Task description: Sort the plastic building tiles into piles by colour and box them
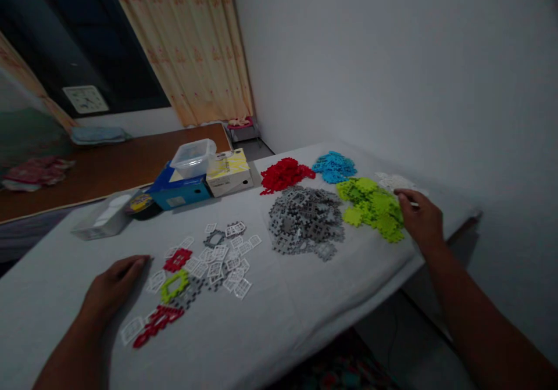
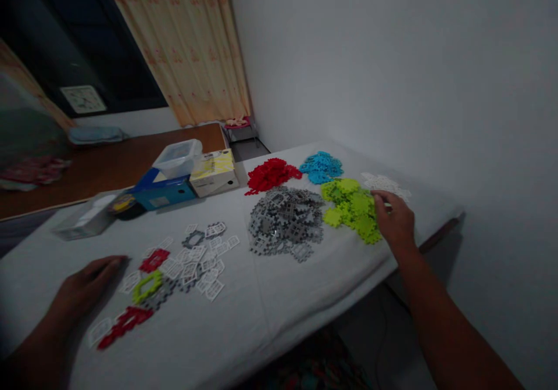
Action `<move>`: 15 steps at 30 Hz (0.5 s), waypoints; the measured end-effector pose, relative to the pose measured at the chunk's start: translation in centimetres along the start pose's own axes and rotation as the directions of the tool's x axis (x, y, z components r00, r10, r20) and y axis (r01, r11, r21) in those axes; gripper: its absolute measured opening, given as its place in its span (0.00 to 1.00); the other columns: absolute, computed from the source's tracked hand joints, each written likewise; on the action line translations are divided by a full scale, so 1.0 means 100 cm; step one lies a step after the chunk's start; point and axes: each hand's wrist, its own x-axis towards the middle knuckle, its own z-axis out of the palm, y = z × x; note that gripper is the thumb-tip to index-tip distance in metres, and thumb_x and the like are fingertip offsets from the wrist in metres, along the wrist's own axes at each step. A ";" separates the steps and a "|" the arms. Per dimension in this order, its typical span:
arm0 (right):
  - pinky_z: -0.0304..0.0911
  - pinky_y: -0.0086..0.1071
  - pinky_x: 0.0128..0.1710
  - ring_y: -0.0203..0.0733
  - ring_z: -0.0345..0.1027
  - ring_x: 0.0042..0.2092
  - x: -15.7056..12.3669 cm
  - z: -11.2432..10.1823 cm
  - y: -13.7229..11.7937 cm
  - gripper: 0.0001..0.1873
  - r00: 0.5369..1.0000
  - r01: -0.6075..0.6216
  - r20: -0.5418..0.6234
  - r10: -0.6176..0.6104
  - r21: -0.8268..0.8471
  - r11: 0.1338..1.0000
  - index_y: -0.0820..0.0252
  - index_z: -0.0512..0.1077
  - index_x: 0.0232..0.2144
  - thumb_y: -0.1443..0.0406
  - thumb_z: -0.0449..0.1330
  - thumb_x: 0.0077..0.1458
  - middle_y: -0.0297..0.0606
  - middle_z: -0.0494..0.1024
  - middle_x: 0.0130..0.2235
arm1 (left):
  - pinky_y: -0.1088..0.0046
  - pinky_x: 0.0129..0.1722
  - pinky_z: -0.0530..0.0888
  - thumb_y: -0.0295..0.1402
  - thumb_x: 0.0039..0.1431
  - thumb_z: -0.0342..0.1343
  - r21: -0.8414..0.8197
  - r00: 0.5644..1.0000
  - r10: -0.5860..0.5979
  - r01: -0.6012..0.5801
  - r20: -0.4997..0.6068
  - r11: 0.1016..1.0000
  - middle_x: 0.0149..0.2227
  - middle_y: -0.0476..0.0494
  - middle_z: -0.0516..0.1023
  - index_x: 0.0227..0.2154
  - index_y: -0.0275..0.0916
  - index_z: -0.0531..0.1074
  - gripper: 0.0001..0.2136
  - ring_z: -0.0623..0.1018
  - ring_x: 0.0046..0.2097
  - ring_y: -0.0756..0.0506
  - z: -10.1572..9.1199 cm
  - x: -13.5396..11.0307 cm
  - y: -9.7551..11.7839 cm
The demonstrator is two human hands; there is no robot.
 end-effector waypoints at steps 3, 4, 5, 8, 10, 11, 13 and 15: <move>0.71 0.36 0.38 0.44 0.75 0.40 -0.013 0.012 -0.062 0.15 0.995 0.045 0.082 -0.058 0.146 0.988 0.57 0.76 0.42 0.56 0.54 0.62 0.41 0.80 0.42 | 0.58 0.55 0.72 0.52 0.52 0.51 -0.013 0.999 0.033 -0.033 -0.010 0.999 0.48 0.40 0.81 0.42 0.40 0.79 0.24 0.79 0.50 0.36 0.003 0.000 -0.003; 0.70 0.34 0.38 0.42 0.75 0.40 -0.022 0.018 -0.087 0.14 0.971 0.101 0.189 -0.144 0.217 0.971 0.56 0.76 0.42 0.57 0.54 0.62 0.40 0.81 0.42 | 0.59 0.54 0.72 0.51 0.52 0.50 -0.024 0.998 0.053 -0.053 -0.016 0.998 0.48 0.39 0.81 0.42 0.39 0.79 0.24 0.79 0.50 0.36 0.004 -0.002 -0.002; 0.70 0.33 0.38 0.42 0.75 0.40 -0.033 0.026 -0.113 0.13 0.914 0.170 0.307 -0.264 0.299 0.939 0.56 0.76 0.43 0.58 0.55 0.62 0.40 0.81 0.42 | 0.60 0.54 0.72 0.51 0.53 0.50 -0.034 0.997 0.074 -0.075 -0.026 0.997 0.47 0.37 0.81 0.41 0.38 0.79 0.24 0.79 0.50 0.36 0.005 -0.004 0.000; 0.69 0.35 0.46 0.42 0.74 0.46 -0.070 0.051 -0.182 0.13 0.548 0.343 0.525 -0.651 0.569 0.748 0.56 0.75 0.46 0.62 0.55 0.63 0.42 0.80 0.46 | 0.63 0.52 0.73 0.51 0.52 0.49 -0.060 0.993 0.100 -0.104 -0.058 0.993 0.45 0.37 0.82 0.39 0.37 0.79 0.24 0.79 0.48 0.37 0.007 -0.011 0.006; 0.67 0.36 0.50 0.42 0.73 0.48 -0.090 0.072 -0.217 0.13 0.318 0.377 0.545 -0.776 0.678 0.631 0.57 0.74 0.48 0.63 0.56 0.63 0.43 0.79 0.47 | 0.63 0.51 0.73 0.51 0.52 0.48 -0.079 0.992 0.101 -0.107 -0.079 0.991 0.44 0.38 0.82 0.38 0.38 0.79 0.24 0.79 0.47 0.38 0.008 -0.014 0.009; 0.67 0.37 0.50 0.42 0.73 0.48 -0.098 0.084 -0.231 0.14 0.234 0.385 0.553 -0.799 0.702 0.599 0.57 0.74 0.49 0.64 0.56 0.63 0.43 0.79 0.47 | 0.64 0.51 0.73 0.51 0.52 0.48 -0.094 0.991 0.105 -0.112 -0.080 0.989 0.44 0.38 0.82 0.38 0.37 0.79 0.24 0.79 0.47 0.38 0.009 -0.014 0.010; 0.67 0.37 0.49 0.43 0.73 0.47 -0.107 0.112 -0.255 0.14 0.130 0.410 0.581 -0.803 0.706 0.577 0.58 0.74 0.49 0.65 0.56 0.62 0.43 0.79 0.47 | 0.64 0.50 0.72 0.50 0.53 0.48 -0.116 0.991 0.116 -0.124 -0.074 0.986 0.43 0.38 0.82 0.38 0.36 0.79 0.24 0.78 0.47 0.39 0.010 -0.016 0.010; 0.67 0.38 0.49 0.45 0.72 0.48 -0.112 0.140 -0.274 0.14 0.083 0.451 0.607 -0.790 0.684 0.573 0.59 0.75 0.48 0.67 0.57 0.61 0.44 0.79 0.47 | 0.65 0.50 0.72 0.51 0.53 0.49 -0.143 0.990 0.126 -0.135 -0.069 0.981 0.44 0.37 0.82 0.38 0.35 0.79 0.24 0.78 0.47 0.39 0.010 -0.017 0.008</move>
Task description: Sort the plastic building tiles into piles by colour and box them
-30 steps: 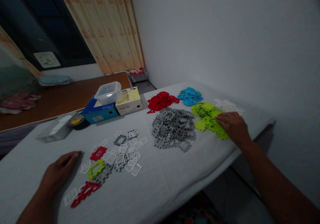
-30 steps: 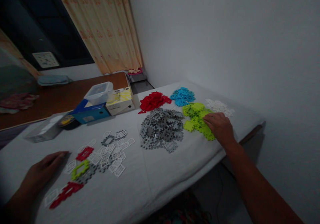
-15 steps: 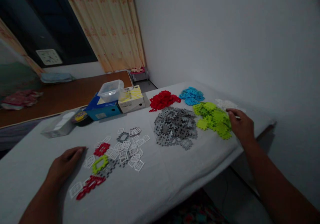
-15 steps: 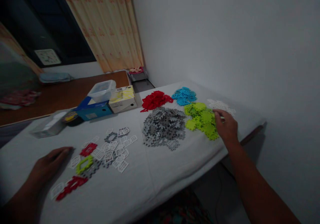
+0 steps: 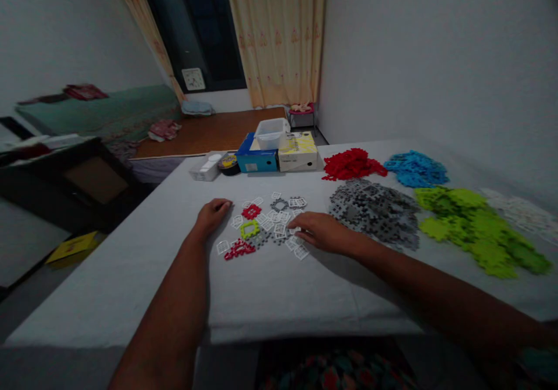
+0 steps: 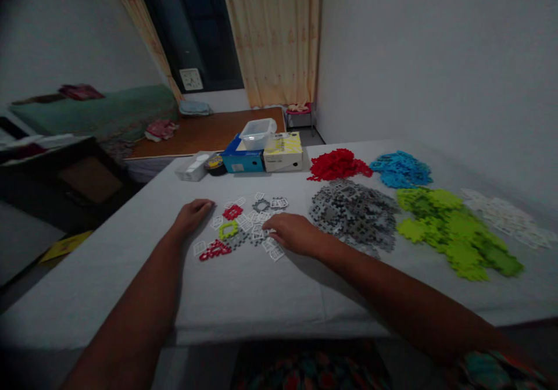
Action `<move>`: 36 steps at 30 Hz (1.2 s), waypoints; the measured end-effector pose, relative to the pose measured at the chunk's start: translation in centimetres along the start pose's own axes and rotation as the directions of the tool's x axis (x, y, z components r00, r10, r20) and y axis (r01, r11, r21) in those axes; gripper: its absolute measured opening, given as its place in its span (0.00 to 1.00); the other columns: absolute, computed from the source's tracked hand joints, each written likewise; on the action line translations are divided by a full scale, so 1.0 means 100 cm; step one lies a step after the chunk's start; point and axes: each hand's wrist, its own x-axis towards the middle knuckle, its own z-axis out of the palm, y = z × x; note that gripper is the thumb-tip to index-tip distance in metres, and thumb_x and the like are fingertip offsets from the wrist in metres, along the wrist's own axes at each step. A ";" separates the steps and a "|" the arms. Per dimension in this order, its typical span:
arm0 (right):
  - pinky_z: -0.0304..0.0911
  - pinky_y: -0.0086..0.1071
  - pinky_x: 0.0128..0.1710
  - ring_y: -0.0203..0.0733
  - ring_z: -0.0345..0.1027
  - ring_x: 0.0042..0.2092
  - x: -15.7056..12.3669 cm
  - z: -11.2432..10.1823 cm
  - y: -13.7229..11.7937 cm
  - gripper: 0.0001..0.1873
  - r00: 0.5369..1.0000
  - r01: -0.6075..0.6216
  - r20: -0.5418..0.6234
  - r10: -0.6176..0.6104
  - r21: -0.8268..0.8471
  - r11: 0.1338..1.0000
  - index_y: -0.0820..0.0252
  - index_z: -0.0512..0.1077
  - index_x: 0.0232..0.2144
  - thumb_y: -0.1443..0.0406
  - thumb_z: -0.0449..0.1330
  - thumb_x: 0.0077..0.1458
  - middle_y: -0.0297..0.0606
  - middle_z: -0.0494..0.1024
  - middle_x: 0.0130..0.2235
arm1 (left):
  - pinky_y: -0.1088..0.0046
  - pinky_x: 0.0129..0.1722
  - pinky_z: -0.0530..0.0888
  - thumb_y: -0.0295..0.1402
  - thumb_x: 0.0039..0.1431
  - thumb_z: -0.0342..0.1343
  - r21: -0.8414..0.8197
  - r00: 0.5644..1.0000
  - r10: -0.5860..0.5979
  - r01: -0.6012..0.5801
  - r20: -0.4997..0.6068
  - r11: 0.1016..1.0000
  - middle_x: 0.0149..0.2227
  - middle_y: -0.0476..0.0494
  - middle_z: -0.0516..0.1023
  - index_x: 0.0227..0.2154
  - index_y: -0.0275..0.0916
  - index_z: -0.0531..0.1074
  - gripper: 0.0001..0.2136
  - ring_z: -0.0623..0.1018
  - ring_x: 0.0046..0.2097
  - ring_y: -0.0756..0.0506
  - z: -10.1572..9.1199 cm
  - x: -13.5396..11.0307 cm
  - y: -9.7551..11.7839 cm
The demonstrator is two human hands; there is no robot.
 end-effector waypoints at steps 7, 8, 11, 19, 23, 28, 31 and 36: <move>0.64 0.40 0.50 0.47 0.71 0.50 0.065 0.028 0.004 0.16 0.995 0.048 0.092 -0.047 -0.007 0.999 0.57 0.76 0.48 0.70 0.62 0.56 0.44 0.79 0.48 | 0.64 0.49 0.71 0.51 0.54 0.52 -0.106 1.000 0.019 -0.020 -0.014 0.994 0.42 0.38 0.82 0.38 0.36 0.80 0.23 0.78 0.46 0.39 0.005 0.000 -0.008; 0.64 0.40 0.51 0.48 0.70 0.51 0.069 0.029 0.003 0.17 0.994 0.045 0.098 -0.044 -0.014 0.999 0.58 0.76 0.48 0.70 0.63 0.56 0.45 0.78 0.49 | 0.64 0.49 0.71 0.50 0.54 0.52 -0.107 1.000 0.017 -0.018 -0.014 0.994 0.42 0.37 0.82 0.38 0.36 0.80 0.23 0.78 0.46 0.39 0.006 0.001 -0.010; 0.63 0.40 0.51 0.48 0.70 0.51 0.081 0.025 0.003 0.17 0.991 0.019 0.134 -0.019 0.001 1.000 0.60 0.76 0.48 0.68 0.64 0.56 0.46 0.78 0.49 | 0.64 0.48 0.71 0.49 0.55 0.51 -0.111 1.000 0.019 -0.021 -0.020 0.994 0.43 0.36 0.82 0.39 0.35 0.80 0.23 0.78 0.46 0.39 0.009 0.002 -0.014; 0.63 0.37 0.48 0.47 0.71 0.49 0.114 0.038 -0.015 0.20 0.980 0.106 0.166 -0.108 0.018 0.994 0.57 0.75 0.50 0.63 0.65 0.55 0.43 0.79 0.49 | 0.65 0.46 0.71 0.47 0.57 0.51 -0.113 0.999 0.027 -0.030 -0.024 0.993 0.42 0.35 0.82 0.39 0.34 0.80 0.22 0.78 0.44 0.39 0.009 0.001 -0.012; 0.63 0.36 0.45 0.47 0.72 0.46 0.120 0.051 -0.017 0.12 0.968 0.166 0.200 -0.149 -0.072 0.983 0.59 0.78 0.44 0.62 0.61 0.60 0.44 0.80 0.44 | 0.64 0.45 0.72 0.46 0.56 0.51 -0.096 1.000 0.021 -0.023 -0.022 0.995 0.41 0.36 0.82 0.38 0.35 0.81 0.21 0.79 0.44 0.39 0.008 0.000 -0.009; 0.62 0.35 0.47 0.43 0.71 0.45 0.109 0.031 -0.010 0.14 0.997 0.074 0.000 -0.074 -0.065 0.995 0.58 0.77 0.46 0.66 0.53 0.65 0.43 0.80 0.45 | 0.65 0.45 0.72 0.48 0.56 0.50 -0.091 1.000 0.028 -0.029 -0.008 0.995 0.41 0.36 0.82 0.38 0.35 0.80 0.22 0.79 0.44 0.39 0.005 0.000 -0.005; 0.63 0.35 0.49 0.43 0.71 0.47 0.077 0.005 -0.008 0.13 0.985 0.063 -0.167 -0.051 0.071 0.995 0.57 0.77 0.45 0.64 0.55 0.65 0.43 0.80 0.45 | 0.65 0.47 0.72 0.49 0.55 0.50 -0.077 1.000 0.030 -0.030 -0.005 0.997 0.42 0.38 0.83 0.38 0.37 0.80 0.22 0.79 0.45 0.39 0.002 0.000 -0.004; 0.67 0.32 0.42 0.40 0.74 0.41 -0.010 -0.041 0.009 0.11 0.909 -0.073 -0.383 0.163 0.239 0.968 0.56 0.78 0.42 0.61 0.57 0.63 0.39 0.81 0.42 | 0.67 0.50 0.73 0.52 0.52 0.50 -0.004 1.000 -0.006 0.006 0.022 1.000 0.44 0.39 0.83 0.38 0.38 0.80 0.25 0.79 0.47 0.38 -0.005 0.003 -0.003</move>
